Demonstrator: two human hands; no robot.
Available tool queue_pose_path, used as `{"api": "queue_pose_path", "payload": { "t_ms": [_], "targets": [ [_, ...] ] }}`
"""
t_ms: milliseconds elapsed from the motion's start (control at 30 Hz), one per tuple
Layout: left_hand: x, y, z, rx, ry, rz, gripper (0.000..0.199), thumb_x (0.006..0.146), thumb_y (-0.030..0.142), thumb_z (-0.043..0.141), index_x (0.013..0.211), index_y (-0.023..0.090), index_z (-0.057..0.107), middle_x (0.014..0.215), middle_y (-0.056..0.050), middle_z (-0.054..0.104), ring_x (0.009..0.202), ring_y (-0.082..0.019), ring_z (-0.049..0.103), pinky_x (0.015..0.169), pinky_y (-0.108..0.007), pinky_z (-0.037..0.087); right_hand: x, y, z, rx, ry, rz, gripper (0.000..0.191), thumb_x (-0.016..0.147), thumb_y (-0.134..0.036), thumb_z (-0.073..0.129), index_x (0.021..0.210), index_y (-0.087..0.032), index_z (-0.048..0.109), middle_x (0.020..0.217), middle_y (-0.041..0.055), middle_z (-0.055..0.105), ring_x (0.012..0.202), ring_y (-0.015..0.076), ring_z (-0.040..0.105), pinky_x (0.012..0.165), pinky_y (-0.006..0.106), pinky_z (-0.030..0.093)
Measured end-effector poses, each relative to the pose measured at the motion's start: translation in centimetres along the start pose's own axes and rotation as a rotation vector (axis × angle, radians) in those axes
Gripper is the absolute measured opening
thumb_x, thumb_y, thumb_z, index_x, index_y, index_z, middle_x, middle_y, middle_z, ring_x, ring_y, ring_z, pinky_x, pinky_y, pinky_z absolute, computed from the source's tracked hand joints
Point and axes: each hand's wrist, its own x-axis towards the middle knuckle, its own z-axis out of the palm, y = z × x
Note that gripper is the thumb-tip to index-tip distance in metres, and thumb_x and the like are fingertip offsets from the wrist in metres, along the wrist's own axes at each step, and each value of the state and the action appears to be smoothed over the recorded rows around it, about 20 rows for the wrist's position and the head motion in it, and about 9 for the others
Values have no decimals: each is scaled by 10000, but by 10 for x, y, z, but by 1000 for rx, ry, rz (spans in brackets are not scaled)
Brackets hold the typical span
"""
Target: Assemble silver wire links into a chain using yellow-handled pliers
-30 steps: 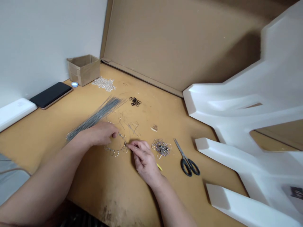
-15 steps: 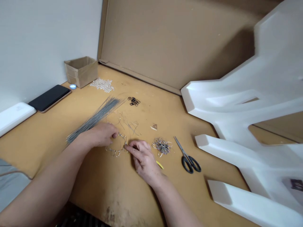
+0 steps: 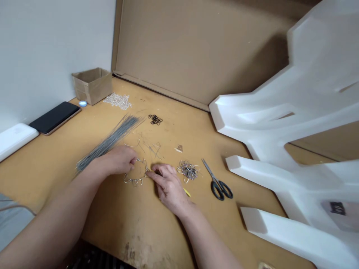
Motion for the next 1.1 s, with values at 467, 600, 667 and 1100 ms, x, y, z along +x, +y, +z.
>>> {"api": "queue_pose_path", "payload": {
  "t_ms": [467, 600, 667, 1100],
  "targets": [
    [-1, 2, 1, -45, 27, 31, 125, 679, 126, 481, 675, 159, 602, 654, -17, 629, 593, -129, 533, 522, -225, 344, 2, -1, -3, 10, 20, 10, 349, 790, -20, 384, 1046, -143, 586, 942, 112, 605, 933, 220, 497, 752, 366, 419],
    [1, 4, 4, -18, 98, 64, 117, 697, 162, 493, 727, 165, 607, 713, -26, 640, 674, -154, 557, 587, -245, 373, 1, -2, -1, -10, 0, 5, 339, 786, -18, 391, 1028, -141, 595, 947, 115, 602, 940, 222, 492, 758, 366, 414],
    [3, 4, 7, -14, 161, 83, 136, 712, 175, 491, 783, 168, 607, 760, -32, 643, 719, -163, 564, 642, -258, 391, 1, -2, 0, -19, 1, 3, 329, 791, -24, 391, 1016, -142, 600, 945, 116, 602, 937, 223, 491, 758, 369, 412],
    [12, 2, 21, 57, 243, 184, 202, 744, 142, 409, 752, 161, 610, 794, -57, 644, 756, -185, 570, 675, -282, 406, 0, 3, -1, 56, 91, 57, 346, 807, -42, 357, 993, -185, 611, 916, 98, 603, 877, 208, 505, 723, 364, 432]
  ]
}}
